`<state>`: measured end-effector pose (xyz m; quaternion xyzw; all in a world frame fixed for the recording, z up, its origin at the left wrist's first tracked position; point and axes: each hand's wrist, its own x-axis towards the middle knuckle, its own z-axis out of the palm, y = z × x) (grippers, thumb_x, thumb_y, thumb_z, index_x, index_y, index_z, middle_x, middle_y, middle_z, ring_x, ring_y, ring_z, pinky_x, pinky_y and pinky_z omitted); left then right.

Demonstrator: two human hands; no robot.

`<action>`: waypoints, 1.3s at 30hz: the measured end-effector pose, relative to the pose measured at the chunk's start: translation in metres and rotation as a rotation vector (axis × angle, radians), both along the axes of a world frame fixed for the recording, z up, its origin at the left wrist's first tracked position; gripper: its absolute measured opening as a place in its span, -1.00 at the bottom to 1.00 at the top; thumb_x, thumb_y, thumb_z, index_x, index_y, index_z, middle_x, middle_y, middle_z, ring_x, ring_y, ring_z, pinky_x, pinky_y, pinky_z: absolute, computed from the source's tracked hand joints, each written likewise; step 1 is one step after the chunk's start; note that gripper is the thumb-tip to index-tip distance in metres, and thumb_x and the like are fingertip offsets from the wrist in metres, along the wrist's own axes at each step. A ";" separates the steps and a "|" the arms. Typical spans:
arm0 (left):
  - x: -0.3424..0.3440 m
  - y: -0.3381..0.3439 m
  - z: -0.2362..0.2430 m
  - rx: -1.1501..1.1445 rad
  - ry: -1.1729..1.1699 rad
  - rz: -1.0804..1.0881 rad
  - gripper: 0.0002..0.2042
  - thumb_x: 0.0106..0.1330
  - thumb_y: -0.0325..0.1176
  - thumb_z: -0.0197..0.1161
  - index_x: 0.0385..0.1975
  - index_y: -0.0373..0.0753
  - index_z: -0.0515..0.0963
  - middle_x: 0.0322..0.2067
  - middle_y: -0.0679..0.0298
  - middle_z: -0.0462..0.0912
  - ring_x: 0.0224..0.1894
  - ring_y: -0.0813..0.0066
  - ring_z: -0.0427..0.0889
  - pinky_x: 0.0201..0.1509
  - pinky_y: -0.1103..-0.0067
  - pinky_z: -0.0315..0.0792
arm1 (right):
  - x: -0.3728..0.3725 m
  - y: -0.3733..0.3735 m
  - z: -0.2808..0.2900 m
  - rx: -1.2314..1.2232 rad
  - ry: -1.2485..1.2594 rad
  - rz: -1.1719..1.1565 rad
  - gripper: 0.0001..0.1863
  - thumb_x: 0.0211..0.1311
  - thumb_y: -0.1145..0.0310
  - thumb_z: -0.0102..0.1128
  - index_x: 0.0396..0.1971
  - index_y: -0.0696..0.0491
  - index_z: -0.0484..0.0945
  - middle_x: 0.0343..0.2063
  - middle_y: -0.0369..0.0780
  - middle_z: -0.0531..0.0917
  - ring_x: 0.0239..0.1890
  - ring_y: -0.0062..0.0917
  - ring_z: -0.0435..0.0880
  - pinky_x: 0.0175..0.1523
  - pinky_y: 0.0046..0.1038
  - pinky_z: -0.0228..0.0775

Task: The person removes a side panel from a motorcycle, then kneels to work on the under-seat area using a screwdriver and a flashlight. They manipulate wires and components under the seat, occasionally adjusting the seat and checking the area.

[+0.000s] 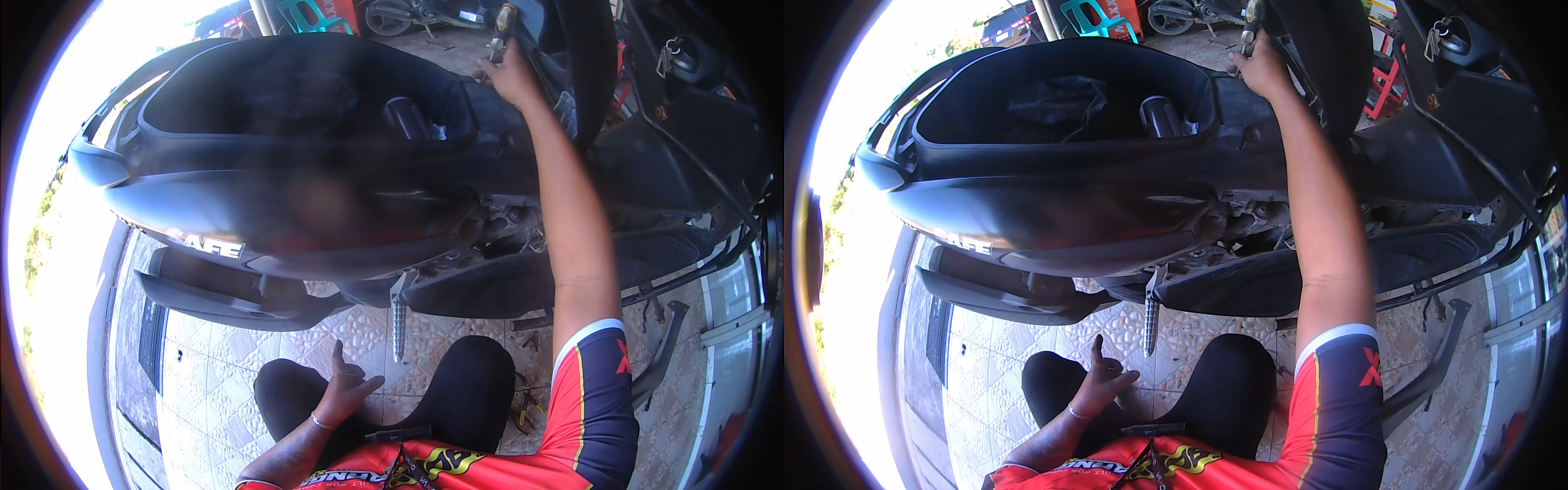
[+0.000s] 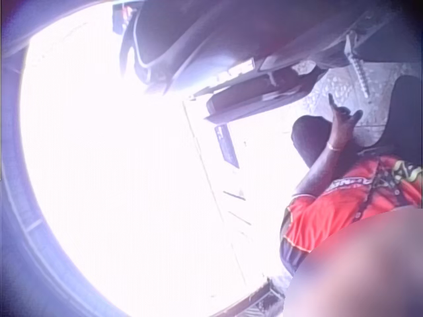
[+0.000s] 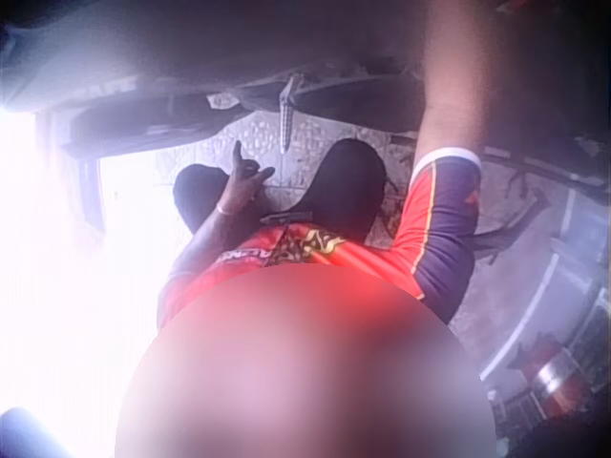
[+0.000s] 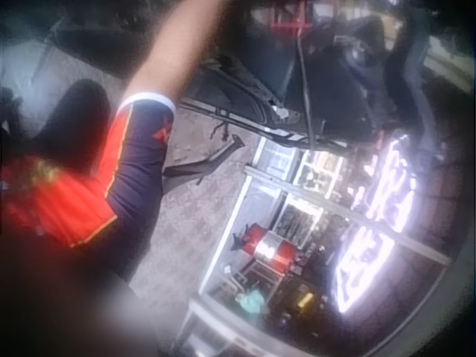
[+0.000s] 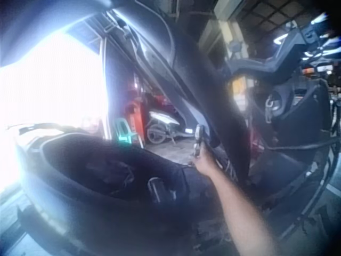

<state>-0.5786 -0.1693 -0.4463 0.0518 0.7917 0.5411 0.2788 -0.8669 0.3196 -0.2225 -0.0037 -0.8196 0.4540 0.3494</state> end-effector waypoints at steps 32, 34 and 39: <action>0.001 0.002 0.004 -0.015 -0.010 0.018 0.18 0.16 -0.34 0.47 0.42 -0.40 -0.51 -0.40 0.37 0.45 -0.35 0.66 0.45 -0.14 0.68 0.43 | -0.007 0.010 -0.006 0.161 0.007 -0.063 -0.31 0.30 0.38 0.22 0.32 0.13 0.05 -0.17 -0.11 0.69 -0.30 -0.37 0.79 -0.08 -0.31 0.54; 0.001 0.002 0.004 -0.029 0.009 0.012 0.18 0.16 -0.34 0.47 0.42 -0.40 -0.52 -0.41 0.38 0.44 -0.36 0.67 0.44 -0.15 0.69 0.42 | -0.007 0.011 -0.006 0.180 -0.004 -0.065 -0.30 0.30 0.37 0.22 0.32 0.13 0.05 -0.17 -0.11 0.70 -0.29 -0.37 0.79 -0.08 -0.31 0.54; 0.000 0.003 0.003 0.003 -0.007 -0.006 0.19 0.16 -0.36 0.48 0.36 -0.52 -0.56 -0.50 0.38 0.44 -0.44 0.66 0.43 -0.21 0.69 0.42 | -0.006 0.010 -0.005 0.129 0.002 -0.046 -0.29 0.29 0.35 0.24 0.32 0.13 0.05 -0.18 -0.10 0.70 -0.30 -0.39 0.79 -0.11 -0.33 0.56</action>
